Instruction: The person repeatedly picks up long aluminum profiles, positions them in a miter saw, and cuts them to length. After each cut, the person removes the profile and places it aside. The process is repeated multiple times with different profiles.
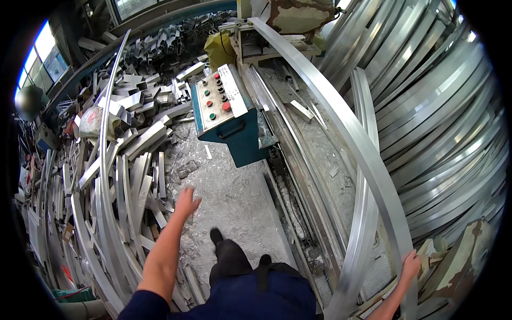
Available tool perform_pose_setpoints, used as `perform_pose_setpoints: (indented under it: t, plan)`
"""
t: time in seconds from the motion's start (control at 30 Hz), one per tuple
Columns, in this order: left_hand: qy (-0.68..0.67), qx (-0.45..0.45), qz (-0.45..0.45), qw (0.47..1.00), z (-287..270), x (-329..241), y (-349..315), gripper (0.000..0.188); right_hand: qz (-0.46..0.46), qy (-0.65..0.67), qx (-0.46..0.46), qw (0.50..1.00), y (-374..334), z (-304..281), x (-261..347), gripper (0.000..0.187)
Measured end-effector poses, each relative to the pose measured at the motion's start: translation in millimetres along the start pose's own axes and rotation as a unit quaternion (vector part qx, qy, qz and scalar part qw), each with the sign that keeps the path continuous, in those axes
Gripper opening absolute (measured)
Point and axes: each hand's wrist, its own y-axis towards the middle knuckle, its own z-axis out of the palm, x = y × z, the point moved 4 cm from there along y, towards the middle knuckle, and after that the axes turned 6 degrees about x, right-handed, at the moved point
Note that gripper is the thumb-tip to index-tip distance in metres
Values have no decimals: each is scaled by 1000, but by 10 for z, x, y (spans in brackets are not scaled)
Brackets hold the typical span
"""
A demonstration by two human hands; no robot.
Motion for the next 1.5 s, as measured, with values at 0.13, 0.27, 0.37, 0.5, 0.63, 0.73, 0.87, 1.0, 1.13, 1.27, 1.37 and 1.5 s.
perform_pose_setpoints:
  t: [0.13, 0.27, 0.37, 0.5, 0.63, 0.73, 0.87, 1.0, 1.13, 1.27, 1.37, 1.5]
  plan:
    - [-28, -63, 96, 993, -607, -898, 1488, 59, -128, -4, -42, 991, 34, 249, 1099, 50]
    - [3, -101, 138, 985, -577, -888, 2479, 60, -200, -26, -80, 976, 72, 507, 2849, 47]
    - [4, -81, 216, 973, -551, -746, 2742, 52, -159, -56, -4, 986, 178, 616, 4021, 50]
    - [-43, -4, 273, 961, -683, -1020, 2767, 49, -112, 0, -38, 993, 319, 798, 4913, 40]
    - [-10, 37, 278, 960, -689, -499, 3031, 57, -95, -8, 5, 995, 299, 769, 5870, 36]
    - [113, 115, 351, 922, -1036, -803, 3021, 46, -53, -50, 21, 997, 213, 749, 5768, 55]
    - [143, 252, 330, 898, -1209, -791, 3130, 54, -26, -31, 48, 998, 128, 691, 5714, 64]
    - [58, 421, 75, 902, -986, -225, 3529, 58, -67, -4, 33, 997, 89, 690, 5739, 81]
    - [121, 397, 188, 890, -920, -537, 3644, 57, -118, -12, 71, 990, 126, 648, 5817, 99]
    - [165, 407, 282, 853, -788, -829, 3663, 57, -198, -57, 36, 978, 57, 658, 5546, 106]
    - [189, 398, 308, 843, -717, -942, 3687, 56, -220, -64, 103, 968, 183, 587, 5638, 103]
    - [208, 395, 319, 836, -774, -782, 3628, 56, -243, 34, 127, 961, 362, 628, 5703, 90]
